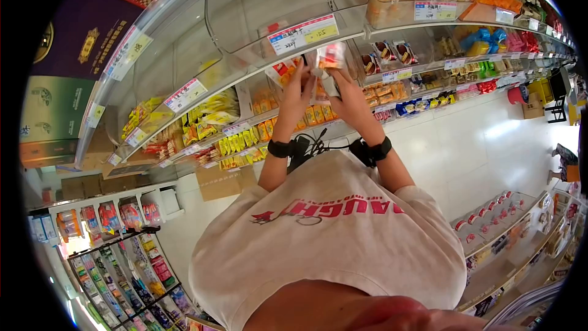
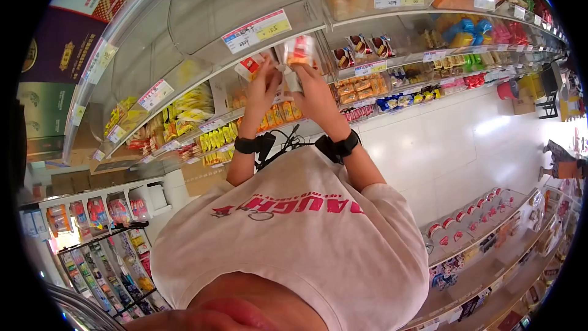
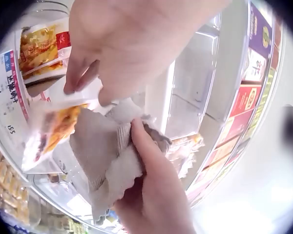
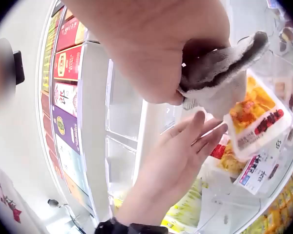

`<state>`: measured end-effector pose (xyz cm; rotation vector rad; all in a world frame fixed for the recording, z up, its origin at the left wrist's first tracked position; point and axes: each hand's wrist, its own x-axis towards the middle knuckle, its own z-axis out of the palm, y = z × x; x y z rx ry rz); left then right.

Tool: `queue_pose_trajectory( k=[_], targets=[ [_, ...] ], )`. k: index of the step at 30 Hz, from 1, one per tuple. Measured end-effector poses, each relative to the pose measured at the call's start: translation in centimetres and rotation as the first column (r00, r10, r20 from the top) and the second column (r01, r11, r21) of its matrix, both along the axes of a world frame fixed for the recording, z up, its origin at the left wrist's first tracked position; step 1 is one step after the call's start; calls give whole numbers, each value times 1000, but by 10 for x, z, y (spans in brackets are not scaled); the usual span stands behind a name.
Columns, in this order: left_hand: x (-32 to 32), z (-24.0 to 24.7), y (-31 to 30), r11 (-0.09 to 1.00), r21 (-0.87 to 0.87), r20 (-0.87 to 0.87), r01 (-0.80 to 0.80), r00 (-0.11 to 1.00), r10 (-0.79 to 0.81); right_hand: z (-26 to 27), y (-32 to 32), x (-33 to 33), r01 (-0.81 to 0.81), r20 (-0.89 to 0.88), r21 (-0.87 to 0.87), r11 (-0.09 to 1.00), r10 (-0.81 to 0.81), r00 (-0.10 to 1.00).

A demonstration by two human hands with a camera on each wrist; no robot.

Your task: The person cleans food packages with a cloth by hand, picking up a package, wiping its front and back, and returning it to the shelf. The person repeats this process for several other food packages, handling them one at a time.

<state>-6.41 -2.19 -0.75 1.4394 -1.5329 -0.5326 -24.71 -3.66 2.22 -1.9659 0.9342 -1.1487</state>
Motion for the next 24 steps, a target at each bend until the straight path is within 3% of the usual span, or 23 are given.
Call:
queue_pose_trajectory(
  k=[1, 2, 8, 11, 13, 14, 17, 19, 22, 23, 24],
  targets=[
    [-2, 2, -3, 997, -73, 156, -20, 987, 31, -7, -11, 1, -2, -46, -39, 999, 1, 999],
    [-5, 6, -6, 983, -163, 177, -82, 978, 111, -14, -19, 2, -6, -92, -79, 997, -1, 996],
    [7, 33, 13, 899, -279, 141, -339, 911, 388, -73, -39, 20, -93, -613, -151, 984, -19, 790],
    [24, 25, 15, 874, -234, 94, -426, 885, 456, -83, -55, 37, -106, -715, 36, 994, 100, 692],
    [35, 12, 13, 880, -171, 10, -443, 893, 451, -82, -71, 43, -151, -710, 234, 961, 275, 649],
    [40, 5, 12, 892, -132, 5, -433, 899, 437, -80, -78, 45, -166, -696, 326, 931, 355, 625],
    [44, -3, 15, 918, -37, -74, -396, 917, 392, -81, -89, 40, -115, -512, 387, 915, 317, 798],
    [39, 2, 16, 928, -20, -205, -373, 910, 361, -74, -87, 39, -28, -247, 364, 931, 126, 961],
    [42, -4, 16, 951, 35, 5, -306, 952, 306, -51, -75, 43, 23, 143, 215, 976, -54, 988],
    [42, -3, 17, 951, 119, 57, -284, 959, 279, -40, -67, 45, 39, 263, 144, 989, -76, 962],
    [39, 5, 17, 943, 203, 106, -263, 964, 246, -31, -61, 46, -29, 273, 205, 978, -28, 962]
  ],
)
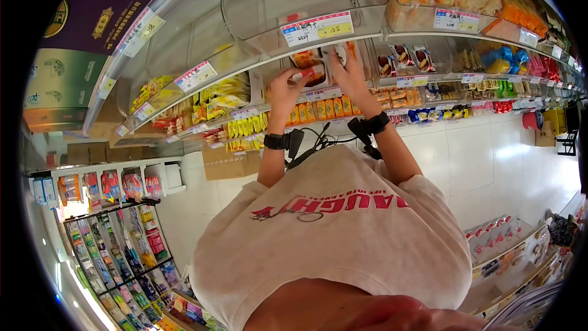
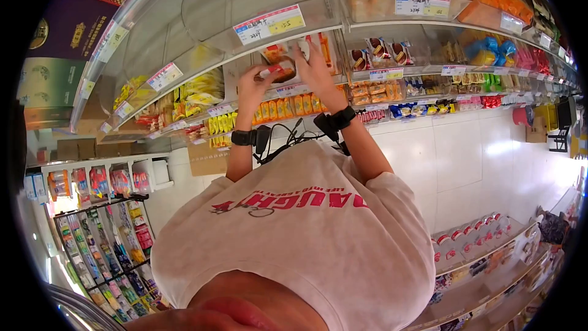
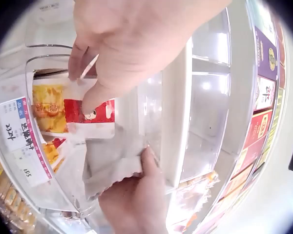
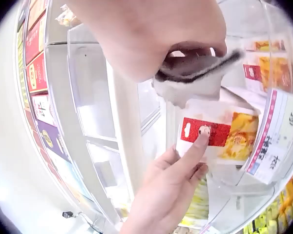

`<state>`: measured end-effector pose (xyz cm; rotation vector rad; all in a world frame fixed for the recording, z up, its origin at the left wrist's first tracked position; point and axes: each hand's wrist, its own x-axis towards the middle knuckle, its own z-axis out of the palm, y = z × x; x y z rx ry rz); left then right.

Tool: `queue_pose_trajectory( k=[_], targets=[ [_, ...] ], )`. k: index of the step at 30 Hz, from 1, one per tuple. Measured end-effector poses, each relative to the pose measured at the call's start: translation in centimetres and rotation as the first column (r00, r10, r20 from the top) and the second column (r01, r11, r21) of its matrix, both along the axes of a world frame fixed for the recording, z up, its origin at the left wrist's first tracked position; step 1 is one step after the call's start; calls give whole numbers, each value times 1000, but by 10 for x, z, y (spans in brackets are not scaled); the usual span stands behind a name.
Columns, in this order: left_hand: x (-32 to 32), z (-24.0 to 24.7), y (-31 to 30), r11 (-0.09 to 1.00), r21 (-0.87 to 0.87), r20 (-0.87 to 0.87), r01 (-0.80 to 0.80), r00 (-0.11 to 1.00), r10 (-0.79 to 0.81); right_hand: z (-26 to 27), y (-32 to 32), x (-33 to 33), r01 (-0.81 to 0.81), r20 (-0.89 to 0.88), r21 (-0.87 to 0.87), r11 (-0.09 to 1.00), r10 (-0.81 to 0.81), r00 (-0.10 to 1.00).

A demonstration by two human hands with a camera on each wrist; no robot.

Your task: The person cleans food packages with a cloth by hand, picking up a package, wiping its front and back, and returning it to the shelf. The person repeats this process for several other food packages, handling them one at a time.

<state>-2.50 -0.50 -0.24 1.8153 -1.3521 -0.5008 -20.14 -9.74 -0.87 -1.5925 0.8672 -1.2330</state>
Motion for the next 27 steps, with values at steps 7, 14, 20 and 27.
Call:
queue_pose_trajectory(
  k=[7, 14, 20, 27],
  targets=[
    [-24, 37, 17, 925, -370, -217, 90, 960, -180, 23, 36, 6, -265, 125, 57, 963, 256, 959],
    [-18, 22, 45, 947, -300, -434, -113, 901, -30, 1, 58, 37, -141, 200, 16, 990, 135, 970],
    [-8, 30, 69, 811, -483, -572, -331, 820, -6, 56, 111, 57, -264, 299, 495, 828, 123, 946],
    [9, 36, 110, 834, -426, -511, -350, 854, 97, 62, 143, 89, -199, 138, 352, 915, 159, 978]
  ],
)
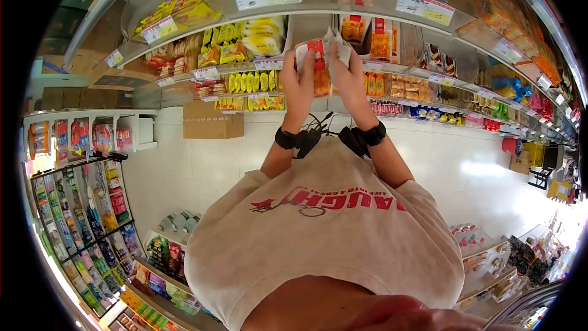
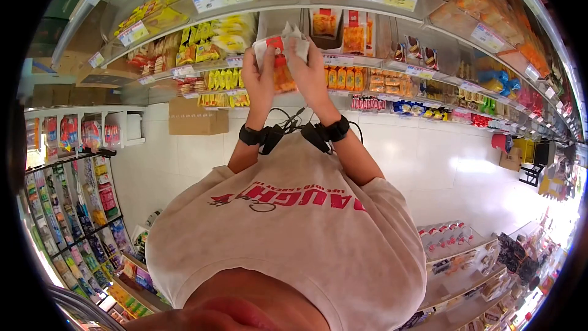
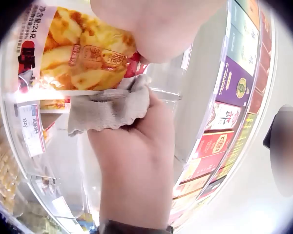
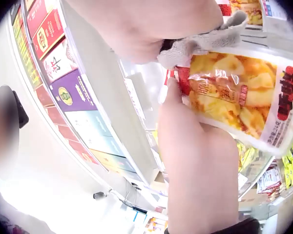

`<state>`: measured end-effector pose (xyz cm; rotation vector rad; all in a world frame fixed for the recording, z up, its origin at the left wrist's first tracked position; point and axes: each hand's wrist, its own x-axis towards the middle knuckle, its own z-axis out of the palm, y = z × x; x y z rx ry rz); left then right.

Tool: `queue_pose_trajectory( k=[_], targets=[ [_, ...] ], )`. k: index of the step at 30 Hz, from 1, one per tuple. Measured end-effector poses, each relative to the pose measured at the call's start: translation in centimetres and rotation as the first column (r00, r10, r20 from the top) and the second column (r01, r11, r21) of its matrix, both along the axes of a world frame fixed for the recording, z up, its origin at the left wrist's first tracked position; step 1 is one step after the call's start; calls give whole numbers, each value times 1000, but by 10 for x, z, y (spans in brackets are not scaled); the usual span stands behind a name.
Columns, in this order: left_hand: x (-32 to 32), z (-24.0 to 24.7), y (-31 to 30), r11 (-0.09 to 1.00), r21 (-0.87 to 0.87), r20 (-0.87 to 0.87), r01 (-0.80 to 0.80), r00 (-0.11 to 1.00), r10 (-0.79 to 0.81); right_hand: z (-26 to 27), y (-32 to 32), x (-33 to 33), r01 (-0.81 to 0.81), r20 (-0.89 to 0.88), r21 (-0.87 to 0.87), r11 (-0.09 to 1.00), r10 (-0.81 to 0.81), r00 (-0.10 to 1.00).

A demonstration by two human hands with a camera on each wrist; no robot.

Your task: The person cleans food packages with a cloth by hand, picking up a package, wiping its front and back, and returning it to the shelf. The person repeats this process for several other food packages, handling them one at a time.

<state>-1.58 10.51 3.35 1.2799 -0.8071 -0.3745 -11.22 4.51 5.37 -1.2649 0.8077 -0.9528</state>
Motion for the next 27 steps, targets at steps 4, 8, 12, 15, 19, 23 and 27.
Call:
queue_pose_trajectory(
  k=[4, 8, 12, 15, 19, 23, 27],
  targets=[
    [15, -12, 18, 997, -13, -92, -76, 993, 74, -27, 20, 23, -41, -41, -191, 981, 33, 999],
    [43, -24, 29, 979, -61, -294, -194, 941, 168, -51, 51, 19, -203, -308, -290, 935, 109, 945],
    [61, -38, 38, 990, -52, -453, -129, 887, 91, -50, 59, 11, -306, -292, -234, 923, 234, 927],
    [56, -44, 40, 996, 85, -385, -31, 921, 62, -42, 46, -5, -272, -413, -294, 916, 135, 901],
    [32, -12, 41, 975, 29, -189, 221, 959, -212, -35, 23, -17, -48, -374, -541, 840, -188, 908],
    [0, -12, 26, 900, 85, -483, 428, 808, -339, -16, 47, -11, -204, -436, -525, 826, -56, 898],
    [-27, 11, 11, 889, 109, -494, 446, 800, -341, -14, 41, -24, -118, -317, -648, 752, -125, 940]
  ],
)
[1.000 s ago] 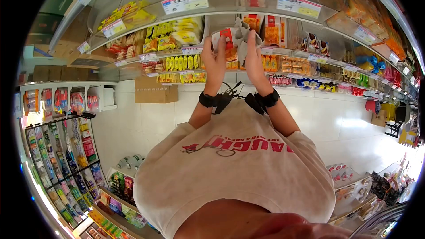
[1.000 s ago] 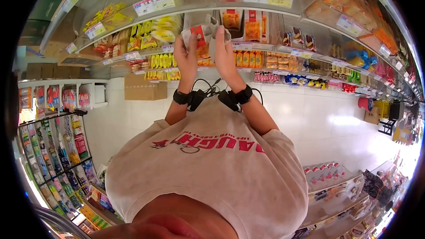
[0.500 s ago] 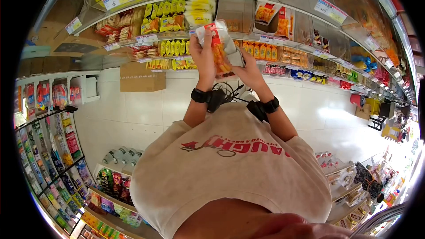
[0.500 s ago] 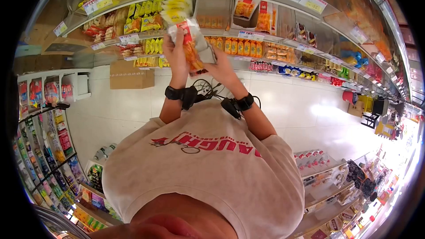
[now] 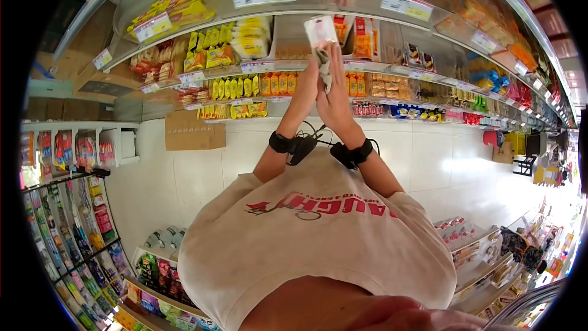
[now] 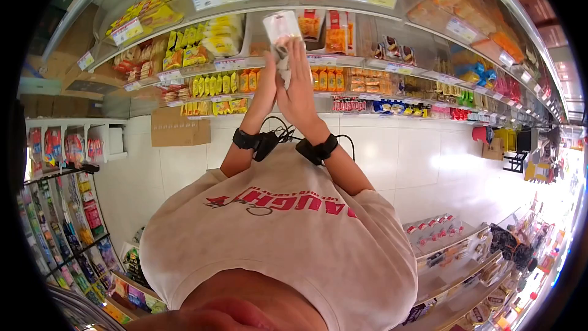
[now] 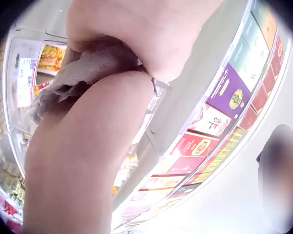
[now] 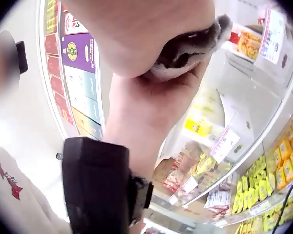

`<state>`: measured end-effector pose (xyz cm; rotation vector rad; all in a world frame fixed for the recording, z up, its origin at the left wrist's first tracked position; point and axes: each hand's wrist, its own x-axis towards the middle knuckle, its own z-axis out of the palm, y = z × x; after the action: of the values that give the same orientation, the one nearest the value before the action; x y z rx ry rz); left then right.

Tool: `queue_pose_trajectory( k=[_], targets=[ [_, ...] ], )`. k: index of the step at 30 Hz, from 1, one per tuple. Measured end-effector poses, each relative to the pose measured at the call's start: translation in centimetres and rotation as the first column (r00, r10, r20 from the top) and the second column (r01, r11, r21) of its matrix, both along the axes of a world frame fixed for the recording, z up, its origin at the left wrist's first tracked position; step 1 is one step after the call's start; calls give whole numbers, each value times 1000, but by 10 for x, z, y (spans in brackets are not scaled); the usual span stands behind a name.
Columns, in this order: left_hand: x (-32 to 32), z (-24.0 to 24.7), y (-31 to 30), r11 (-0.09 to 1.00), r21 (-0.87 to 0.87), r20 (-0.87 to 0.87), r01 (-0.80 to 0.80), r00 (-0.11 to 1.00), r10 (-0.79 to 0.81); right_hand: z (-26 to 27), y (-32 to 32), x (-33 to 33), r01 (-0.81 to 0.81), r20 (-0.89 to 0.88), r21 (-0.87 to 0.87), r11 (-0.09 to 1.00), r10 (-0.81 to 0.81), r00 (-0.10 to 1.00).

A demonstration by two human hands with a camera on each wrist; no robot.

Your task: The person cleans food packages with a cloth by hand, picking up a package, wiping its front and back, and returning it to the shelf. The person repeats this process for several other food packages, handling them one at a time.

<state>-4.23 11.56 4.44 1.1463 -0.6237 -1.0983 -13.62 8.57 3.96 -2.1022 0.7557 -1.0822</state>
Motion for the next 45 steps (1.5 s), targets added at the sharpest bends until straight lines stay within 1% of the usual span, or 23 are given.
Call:
queue_pose_trajectory(
  k=[3, 4, 7, 8, 9, 11, 14, 17, 20, 22, 23, 24, 27, 28, 31, 32, 35, 36, 39, 40, 43, 44, 45],
  targets=[
    [-8, -4, -3, 990, 45, 162, 133, 977, -139, 3, -20, -13, 155, 103, 60, 986, -160, 982],
    [-14, -2, -5, 987, -30, 129, 158, 980, -152, -1, -27, -18, 216, 136, 57, 975, -222, 966],
    [-24, -12, -12, 990, -29, 225, 136, 966, -126, -5, -44, -45, 241, 33, 145, 960, -248, 968],
    [-27, -15, -15, 994, -66, 217, 82, 974, -66, -4, -44, -50, 317, 76, 104, 943, -326, 942],
    [-31, -13, -19, 994, -104, 205, 24, 979, -2, 7, -42, -56, 233, 109, 323, 917, -281, 954],
    [-34, -11, -23, 989, -132, 235, -70, 967, 100, 20, -39, -69, 11, 200, 690, 723, -205, 958],
    [-29, -8, -30, 985, -112, 362, -130, 918, 163, -13, -35, -79, -155, 285, 548, 822, -9, 959],
    [-35, -2, -35, 988, -96, 419, -118, 896, 147, -5, -36, -92, -72, 99, 626, 776, 12, 995],
    [-43, -1, -38, 987, -99, 474, -129, 866, 161, -11, -45, -104, -73, 90, 711, 699, 12, 996],
    [-46, -4, -45, 977, -162, 577, -137, 790, 207, -15, -54, -105, 48, 152, 708, 704, -218, 964],
    [-44, -4, -45, 987, -139, 594, -79, 791, 147, -16, -58, -106, 107, 180, 710, 697, -326, 928],
    [-40, -4, -44, 993, -112, 608, -20, 789, 85, -6, -62, -114, 65, 239, 758, 649, -370, 898],
    [-53, -8, -46, 988, -97, 632, 122, 774, -33, -10, -67, -117, -45, 399, 662, 748, -300, 867],
    [-61, -10, -46, 981, -100, 636, 167, 768, -66, -15, -67, -118, 4, 352, 644, 765, -301, 886],
    [-65, -6, -48, 960, -60, 570, 274, 799, -192, -1, -73, -125, -57, 417, 702, 709, -346, 840],
    [-64, -2, -50, 948, -67, 575, 310, 789, -217, 2, -73, -121, -53, 482, 744, 666, -480, 733],
    [-62, 7, -49, 936, -98, 553, 338, 801, -231, 27, -80, -127, -257, 568, 813, 522, -615, 547],
    [-64, 8, -49, 945, -116, 519, 307, 829, -206, 34, -79, -131, -293, 584, 801, 521, -574, 574],
    [-62, 8, -52, 956, -128, 451, 264, 874, -181, 4, -74, -131, -224, 548, 757, 614, -408, 730],
    [-61, 7, -53, 958, -125, 432, 256, 884, -180, -7, -70, -126, -84, 457, 721, 688, -380, 804],
    [-53, -7, -58, 973, 70, 752, 219, 629, -196, -22, -69, -130, 165, 275, 524, 835, -349, 896],
    [-52, -13, -58, 978, -20, 781, 210, 614, -116, -24, -71, -131, 279, 228, 403, 872, -391, 892],
    [-54, -15, -60, 973, -112, 803, 203, 595, -32, -21, -72, -130, 301, 201, 394, 868, -401, 894]
  ],
)
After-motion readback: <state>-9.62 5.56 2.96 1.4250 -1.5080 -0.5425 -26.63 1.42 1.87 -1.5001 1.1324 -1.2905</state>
